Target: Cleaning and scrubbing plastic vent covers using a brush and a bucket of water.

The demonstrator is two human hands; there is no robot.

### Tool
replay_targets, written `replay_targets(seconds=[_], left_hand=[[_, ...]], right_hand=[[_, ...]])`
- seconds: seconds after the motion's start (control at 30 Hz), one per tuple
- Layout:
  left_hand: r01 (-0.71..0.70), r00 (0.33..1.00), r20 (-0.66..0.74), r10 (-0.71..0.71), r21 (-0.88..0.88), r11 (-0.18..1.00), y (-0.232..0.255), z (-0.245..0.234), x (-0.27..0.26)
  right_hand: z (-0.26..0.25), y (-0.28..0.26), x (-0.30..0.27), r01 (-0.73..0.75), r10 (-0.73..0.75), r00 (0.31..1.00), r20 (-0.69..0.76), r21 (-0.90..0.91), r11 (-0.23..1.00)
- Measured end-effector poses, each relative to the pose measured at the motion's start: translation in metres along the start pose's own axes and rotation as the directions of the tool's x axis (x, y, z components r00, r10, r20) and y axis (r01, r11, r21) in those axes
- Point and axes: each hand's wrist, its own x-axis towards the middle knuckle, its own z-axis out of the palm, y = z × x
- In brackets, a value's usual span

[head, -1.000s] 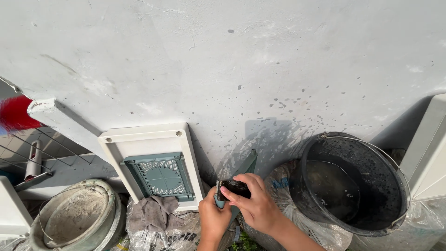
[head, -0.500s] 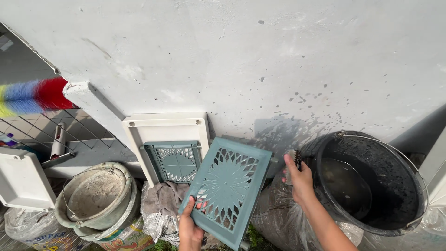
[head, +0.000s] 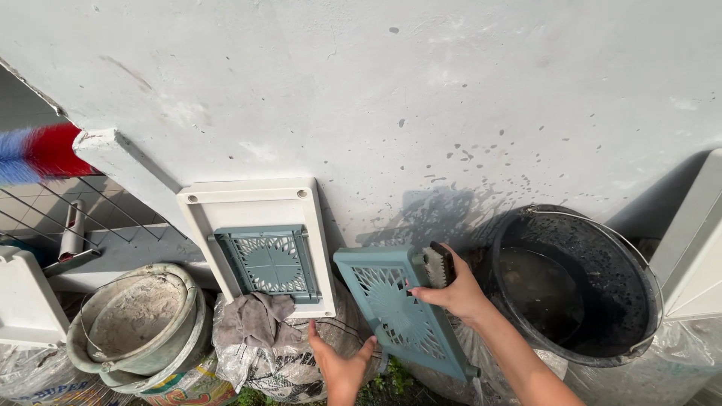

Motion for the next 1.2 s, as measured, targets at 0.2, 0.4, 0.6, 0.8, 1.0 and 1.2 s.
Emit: replay_targets(seconds=[0.2,0.4,0.6,0.8,1.0,1.2], left_hand=[[-0.826,0.495,0.493,0.715,0.014,0.563,0.254,-0.079,0.011],[-0.441,0.633,0.624,0.459,-0.197,0.875,0.205,-0.051,0.026],[-0.365,0.833,0.403,0.379,-0.114,0.924,0.173,-0.036,0.017],[-0.507,0.805,0.198,0.559,-0.259,0.822,0.138,-0.003,0.013],[-0.424,0.855,0.177,0.488,-0.304,0.853,0.123,0.031,0.016],[-0.265,0.891,0.21,0.402,-0.478,0.838,0.124,0.06,0.022]], right_hand=[[-0.019,0.024,0.006,0.199,-0.074,0.932,0.354,-0.33,0.923],[-0.063,0.037,0.023,0.256,-0.257,0.966,-0.039,-0.018,0.966],[-0.223,0.098,0.079,-0.02,0.234,0.831,-0.504,0.394,0.919],[-0.363,0.238,0.119,-0.656,0.454,0.729,-0.513,-0.713,0.248],[-0.356,0.262,0.119,-0.575,0.46,0.817,-0.348,-0.556,0.6],[-0.192,0.027,0.055,0.262,-0.258,0.949,-0.179,-0.004,0.965]])
